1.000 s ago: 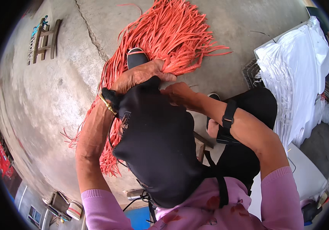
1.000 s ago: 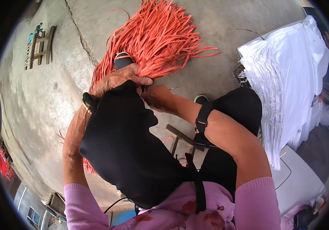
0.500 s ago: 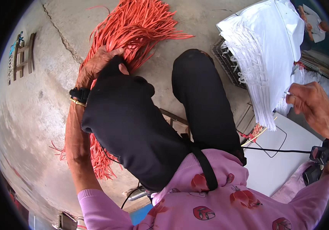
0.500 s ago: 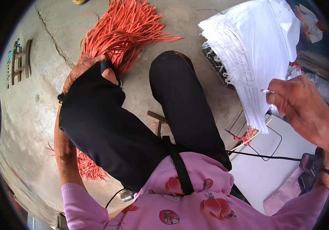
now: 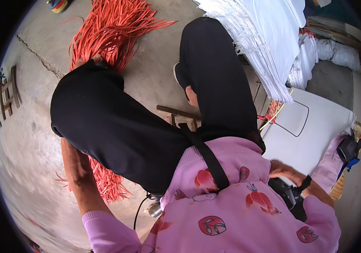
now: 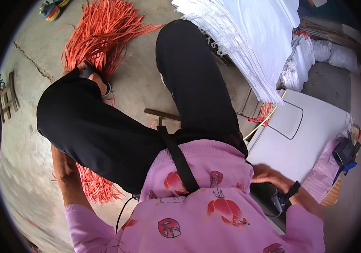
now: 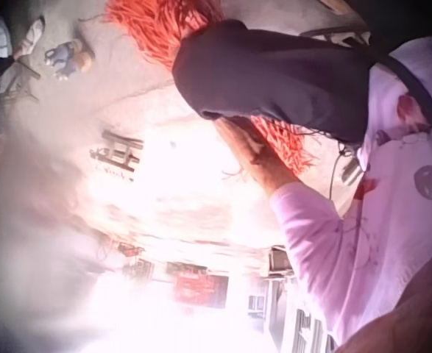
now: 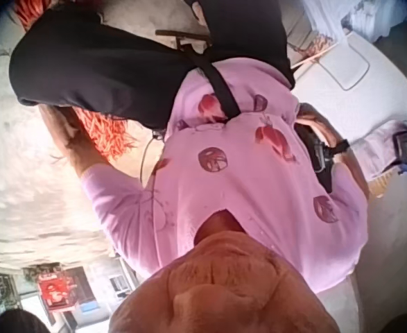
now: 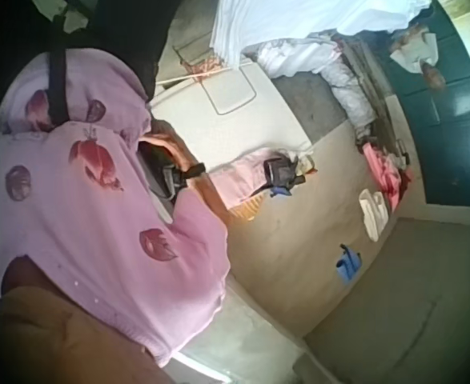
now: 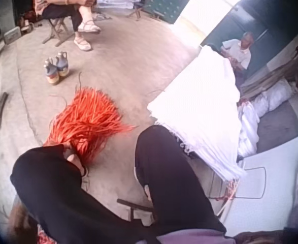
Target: The person is gathering, organizing, and tying bundles of red plastic strips using a white bag as a surface and a thin wire or string for binding.
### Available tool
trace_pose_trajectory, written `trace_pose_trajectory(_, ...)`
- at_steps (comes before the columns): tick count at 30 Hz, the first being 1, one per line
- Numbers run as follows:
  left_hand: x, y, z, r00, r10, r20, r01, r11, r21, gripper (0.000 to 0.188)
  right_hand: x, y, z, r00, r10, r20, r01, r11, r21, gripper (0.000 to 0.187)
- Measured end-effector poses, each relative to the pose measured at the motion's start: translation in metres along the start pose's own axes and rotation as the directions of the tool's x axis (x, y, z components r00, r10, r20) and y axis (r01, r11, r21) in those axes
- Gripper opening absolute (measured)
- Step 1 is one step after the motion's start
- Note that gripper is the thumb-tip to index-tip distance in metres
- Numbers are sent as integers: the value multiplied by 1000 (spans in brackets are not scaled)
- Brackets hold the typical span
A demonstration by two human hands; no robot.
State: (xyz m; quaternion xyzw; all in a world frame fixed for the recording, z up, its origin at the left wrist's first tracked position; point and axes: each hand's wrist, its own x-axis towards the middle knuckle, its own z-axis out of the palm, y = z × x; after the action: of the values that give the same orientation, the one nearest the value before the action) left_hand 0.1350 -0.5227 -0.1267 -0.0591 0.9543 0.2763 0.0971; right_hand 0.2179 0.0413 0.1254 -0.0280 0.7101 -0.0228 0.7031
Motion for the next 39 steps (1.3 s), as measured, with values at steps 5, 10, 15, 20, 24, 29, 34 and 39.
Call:
trace_pose_trajectory(5,-10,2,7,1000,-17,-8,17,999,-33,41,-100,24,74,967,69,245,-254,312,916,35)
trace_pose_trajectory(10,-21,-2,8,998,-26,-52,22,997,-79,38,-71,-31,-18,778,247,577,-128,962,-240,30)
trace_pose_trajectory(15,-44,-11,4,995,-78,-60,71,991,-113,35,-55,-18,-9,990,-19,138,-78,746,661,18)
trace_pose_trajectory(20,-50,-3,2,996,-93,-6,92,992,-88,32,-69,33,58,946,119,300,-291,717,633,20)
trace_pose_trajectory(24,-49,2,7,991,-126,41,128,990,-54,30,-87,44,63,895,103,434,-356,751,556,23)
trace_pose_trajectory(29,-31,9,20,994,-88,66,92,995,-50,28,-82,11,10,755,73,652,-251,950,185,27)
trace_pose_trajectory(34,-3,23,32,999,-52,14,53,994,-94,26,-35,-65,-169,824,253,507,-15,904,-427,26)
trace_pose_trajectory(39,28,17,29,998,-46,-46,38,987,-154,24,61,-232,-295,723,-687,-77,543,634,-551,26)
